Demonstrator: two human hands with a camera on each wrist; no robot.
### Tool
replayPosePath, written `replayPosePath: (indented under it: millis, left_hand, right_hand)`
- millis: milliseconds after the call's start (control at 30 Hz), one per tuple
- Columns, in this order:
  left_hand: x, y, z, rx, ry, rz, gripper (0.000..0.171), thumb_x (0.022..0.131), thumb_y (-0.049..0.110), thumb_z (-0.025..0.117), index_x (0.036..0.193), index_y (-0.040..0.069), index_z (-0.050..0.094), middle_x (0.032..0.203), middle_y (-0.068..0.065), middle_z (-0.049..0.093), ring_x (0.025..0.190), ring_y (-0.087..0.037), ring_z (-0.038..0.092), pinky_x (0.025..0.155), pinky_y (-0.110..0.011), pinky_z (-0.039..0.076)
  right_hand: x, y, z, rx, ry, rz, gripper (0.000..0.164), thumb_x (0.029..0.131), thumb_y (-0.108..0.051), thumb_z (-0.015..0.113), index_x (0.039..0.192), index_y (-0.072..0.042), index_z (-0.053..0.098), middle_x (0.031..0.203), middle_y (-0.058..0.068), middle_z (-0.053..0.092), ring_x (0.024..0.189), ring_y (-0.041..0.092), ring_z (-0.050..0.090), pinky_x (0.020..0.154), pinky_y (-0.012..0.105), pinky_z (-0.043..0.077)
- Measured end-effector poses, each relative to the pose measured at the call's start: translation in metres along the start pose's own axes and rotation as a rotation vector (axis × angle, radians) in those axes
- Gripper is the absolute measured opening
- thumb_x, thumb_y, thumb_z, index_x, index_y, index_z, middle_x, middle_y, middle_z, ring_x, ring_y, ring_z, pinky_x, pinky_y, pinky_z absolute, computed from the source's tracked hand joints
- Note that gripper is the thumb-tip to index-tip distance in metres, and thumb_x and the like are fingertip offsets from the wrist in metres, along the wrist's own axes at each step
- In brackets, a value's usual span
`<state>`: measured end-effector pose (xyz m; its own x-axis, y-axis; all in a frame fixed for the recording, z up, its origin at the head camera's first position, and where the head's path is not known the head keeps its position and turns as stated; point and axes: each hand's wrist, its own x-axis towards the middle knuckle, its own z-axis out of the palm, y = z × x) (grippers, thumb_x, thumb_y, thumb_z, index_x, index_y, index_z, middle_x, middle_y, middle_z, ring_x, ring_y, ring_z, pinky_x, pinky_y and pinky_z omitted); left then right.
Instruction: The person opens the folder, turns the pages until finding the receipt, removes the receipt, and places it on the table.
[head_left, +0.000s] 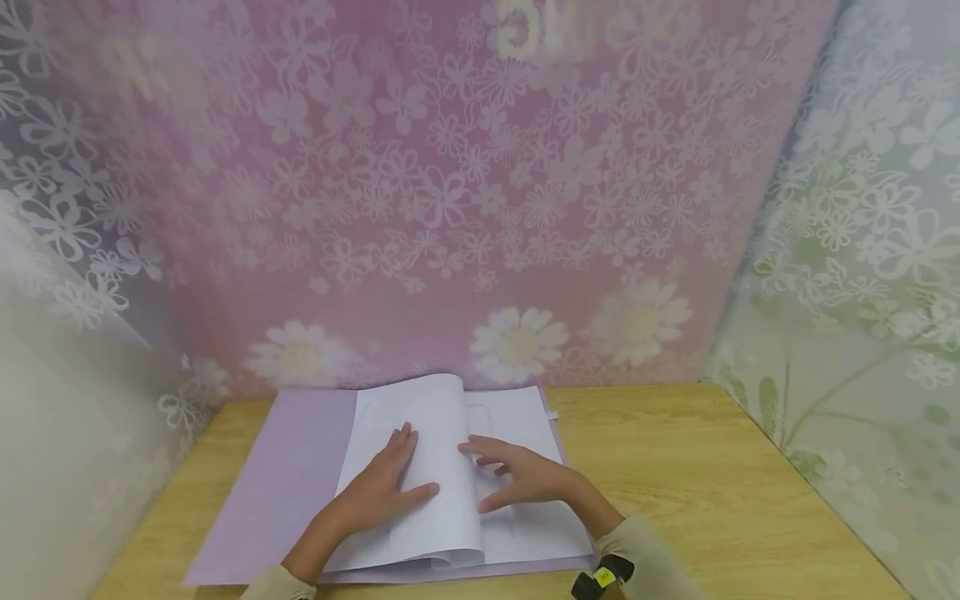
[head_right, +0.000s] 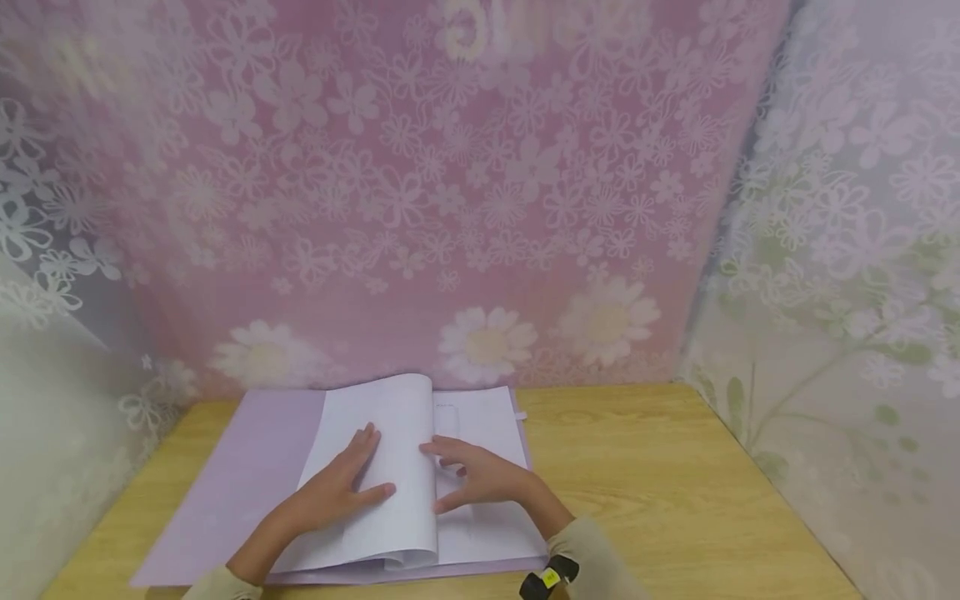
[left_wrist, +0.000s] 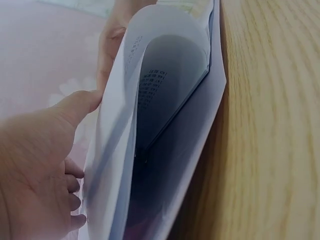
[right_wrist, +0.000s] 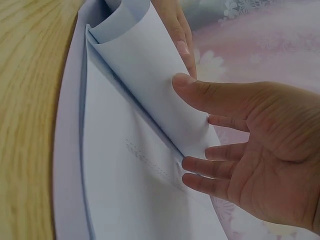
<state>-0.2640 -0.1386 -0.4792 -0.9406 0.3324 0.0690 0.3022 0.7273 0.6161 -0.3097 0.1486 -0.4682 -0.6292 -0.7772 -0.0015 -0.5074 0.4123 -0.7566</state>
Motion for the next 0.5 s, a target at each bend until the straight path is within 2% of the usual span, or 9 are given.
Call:
replayPosePath:
  millis: [133,300,500]
  left_hand:
    - [0.0024,-0.0014,-0.0015,0.012,-0.012,0.028,0.1,0.092,0.061,0.066,0.16,0.0,0.025,0.169,-0.02,0.016,0.157,-0.042,0.012,0.124,-0.065,0.018]
    - [0.0018,-0.0049,-0.0028,0.022,-0.026,0.005,0.103,0.09,0.061,0.068,0.16,-0.001,0.026,0.168,-0.022,0.019,0.157,-0.043,0.014,0.125,-0.065,0.016]
    - [-0.0016,-0.0088,-0.0079,0.018,-0.07,-0.033,0.106,0.088,0.061,0.071,0.159,-0.003,0.025,0.168,-0.023,0.021,0.157,-0.044,0.014,0.125,-0.065,0.015]
  right_hand:
    - [0.0011,-0.0016,0.0041,-0.012,-0.002,0.01,0.082,0.088,-0.029,0.081,0.158,-0.014,0.039,0.169,0.015,0.026,0.141,0.035,0.051,0.11,0.045,0.051]
    - [0.0038,-0.0067,0.0079,-0.046,-0.009,0.006,0.08,0.09,-0.032,0.079,0.157,-0.015,0.04,0.166,0.008,0.035,0.141,0.031,0.051,0.11,0.04,0.051]
    - [0.0015,-0.0072,0.0005,-0.057,0.039,-0.002,0.078,0.091,-0.034,0.078,0.157,-0.014,0.041,0.16,0.005,0.045,0.14,0.031,0.053,0.111,0.046,0.05]
